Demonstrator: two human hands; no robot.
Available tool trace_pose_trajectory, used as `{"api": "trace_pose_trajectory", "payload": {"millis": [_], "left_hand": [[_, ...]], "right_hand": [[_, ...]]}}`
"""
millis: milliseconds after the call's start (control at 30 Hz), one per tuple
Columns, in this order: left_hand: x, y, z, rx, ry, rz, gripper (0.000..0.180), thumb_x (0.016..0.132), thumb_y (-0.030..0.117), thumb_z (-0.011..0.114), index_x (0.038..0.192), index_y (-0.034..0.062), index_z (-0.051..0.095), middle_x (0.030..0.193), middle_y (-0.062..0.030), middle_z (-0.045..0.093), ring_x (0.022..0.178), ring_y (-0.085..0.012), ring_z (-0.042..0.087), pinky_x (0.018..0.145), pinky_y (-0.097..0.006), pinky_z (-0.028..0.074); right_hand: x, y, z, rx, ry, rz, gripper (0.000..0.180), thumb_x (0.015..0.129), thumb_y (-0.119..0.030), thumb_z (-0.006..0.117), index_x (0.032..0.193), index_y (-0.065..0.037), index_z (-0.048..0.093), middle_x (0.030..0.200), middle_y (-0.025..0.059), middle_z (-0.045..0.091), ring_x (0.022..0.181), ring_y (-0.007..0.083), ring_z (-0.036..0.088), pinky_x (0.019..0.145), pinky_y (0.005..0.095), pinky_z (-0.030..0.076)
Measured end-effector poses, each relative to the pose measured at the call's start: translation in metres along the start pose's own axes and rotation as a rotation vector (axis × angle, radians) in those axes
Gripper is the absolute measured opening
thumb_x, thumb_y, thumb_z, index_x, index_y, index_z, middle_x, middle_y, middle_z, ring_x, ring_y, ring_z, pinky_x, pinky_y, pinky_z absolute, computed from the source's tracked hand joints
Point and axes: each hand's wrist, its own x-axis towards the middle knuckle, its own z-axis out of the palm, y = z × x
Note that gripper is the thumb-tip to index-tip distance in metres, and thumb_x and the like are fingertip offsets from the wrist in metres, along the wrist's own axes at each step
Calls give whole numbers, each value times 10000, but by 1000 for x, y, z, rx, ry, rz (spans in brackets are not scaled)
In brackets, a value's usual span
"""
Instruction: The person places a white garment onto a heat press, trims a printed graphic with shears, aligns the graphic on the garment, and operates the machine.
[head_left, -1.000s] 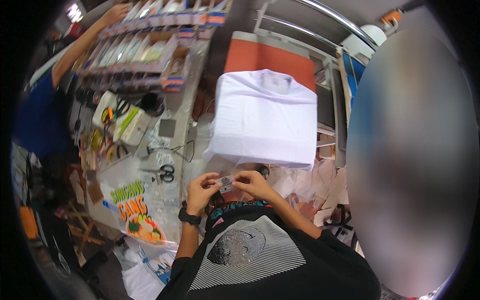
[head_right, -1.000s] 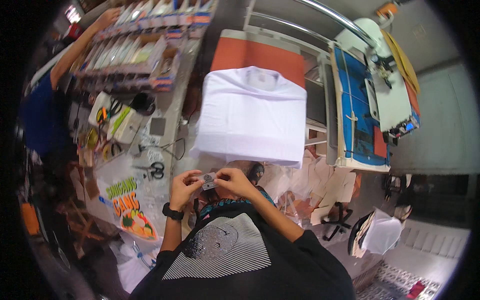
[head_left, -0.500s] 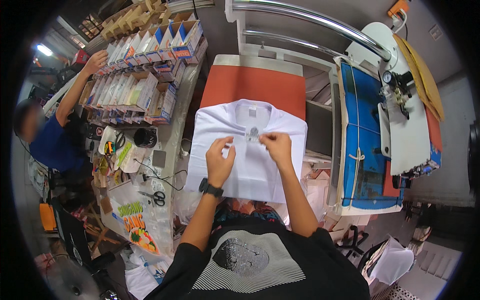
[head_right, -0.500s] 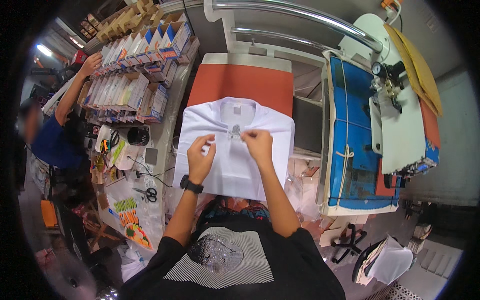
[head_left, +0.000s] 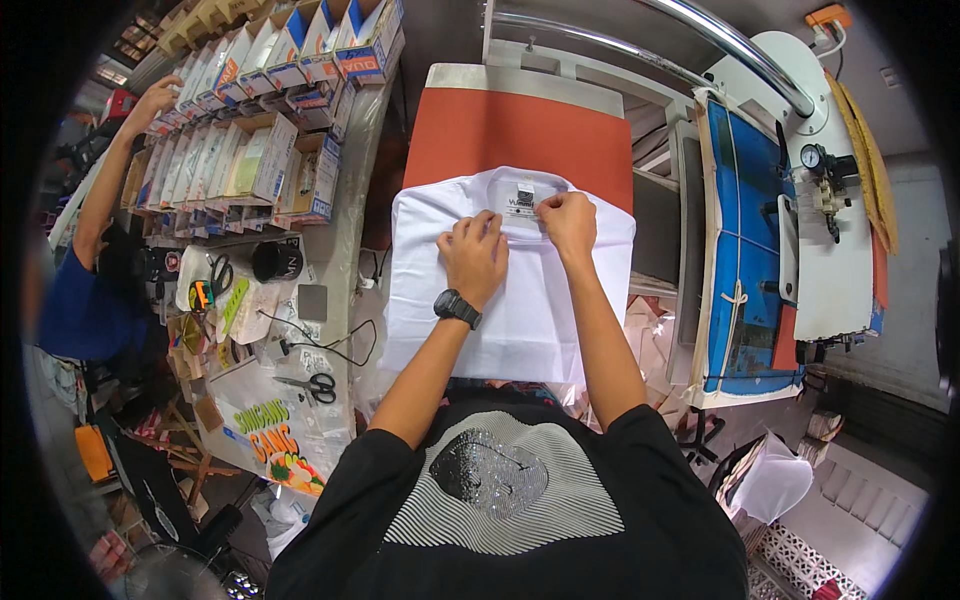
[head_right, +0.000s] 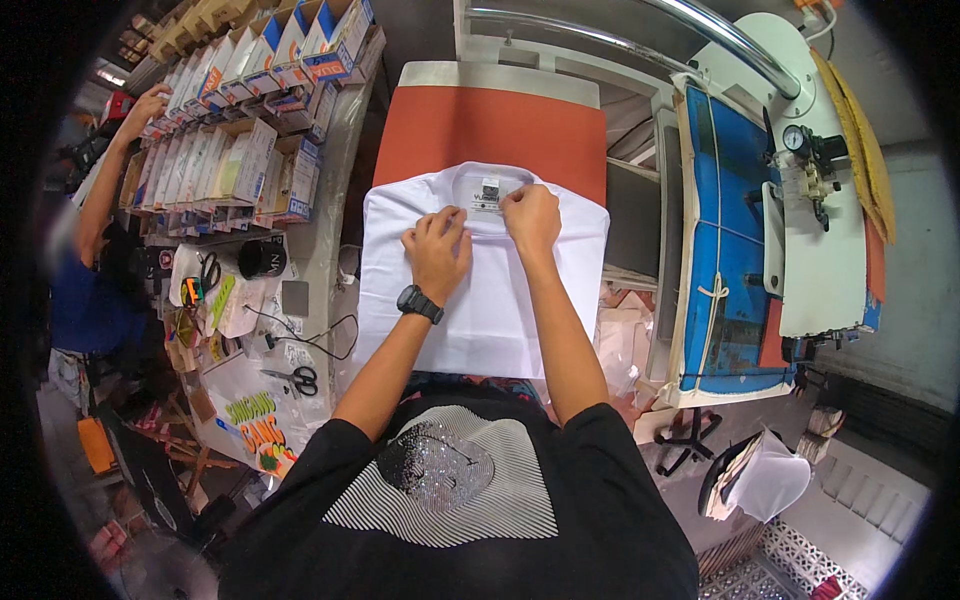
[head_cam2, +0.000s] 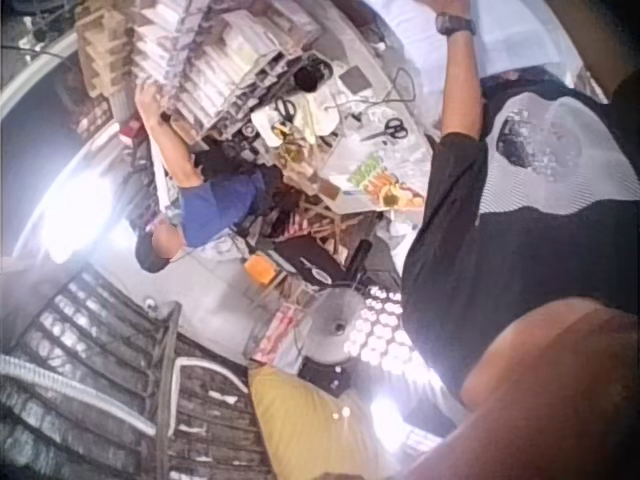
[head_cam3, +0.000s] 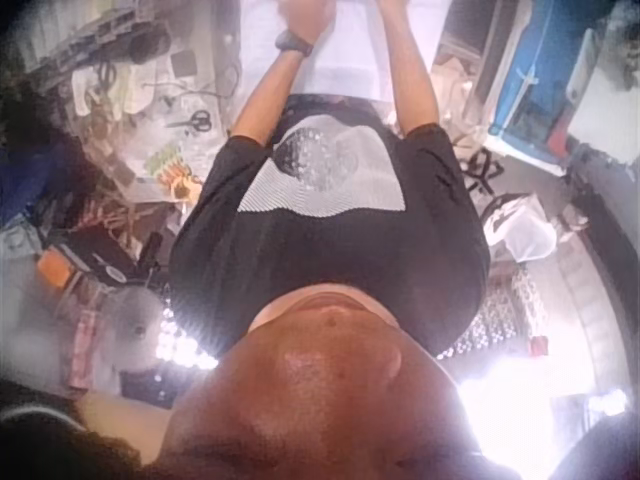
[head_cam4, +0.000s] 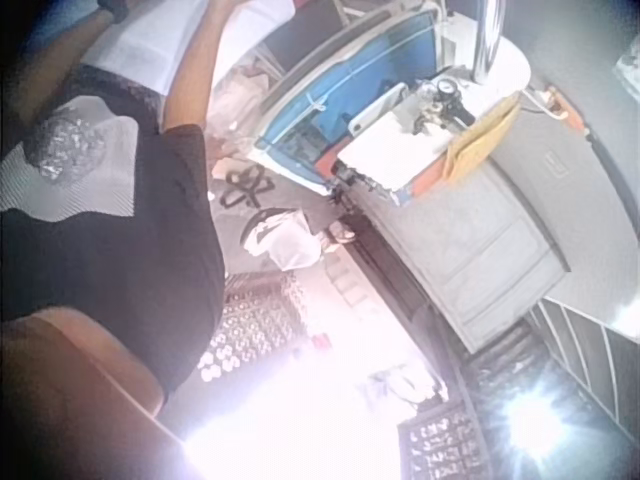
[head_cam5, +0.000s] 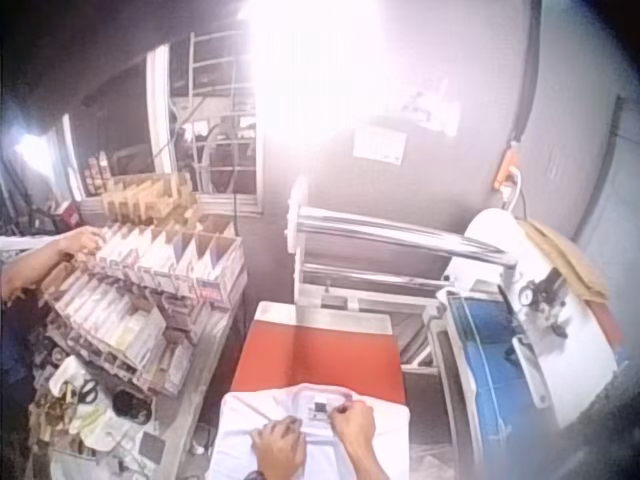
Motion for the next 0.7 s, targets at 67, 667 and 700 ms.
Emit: {"api": "trace_pose_trajectory", "payload": {"millis": [67,667,700], "left_hand": [[-3,1,1,19,21,20,338,849,178,636,1178,104,655,1229,-9,599,1122,-209,513,928,-448,316],[-6,-1,-2,40,-11,51,389,847,193,612,1232,138,627,1256,-35,566,1143,-258,495,944,-483,318],[-6,-1,-1,42,-7,52,389,846,194,613,1230,139,627,1258,-36,566,1144,-261,495,944,-485,319]], "right_hand": [[-6,-4,-2,-55,14,-22,152,732,-200,734,790,-62,759,777,156,717,755,336,700,688,414,544],[-67,46,13,-211,289,-572,328,879,-280,642,1184,-174,700,977,58,546,968,223,501,931,437,320],[-67,46,13,-205,287,-574,325,879,-281,642,1181,-176,703,976,58,546,969,223,500,932,437,320]]}}
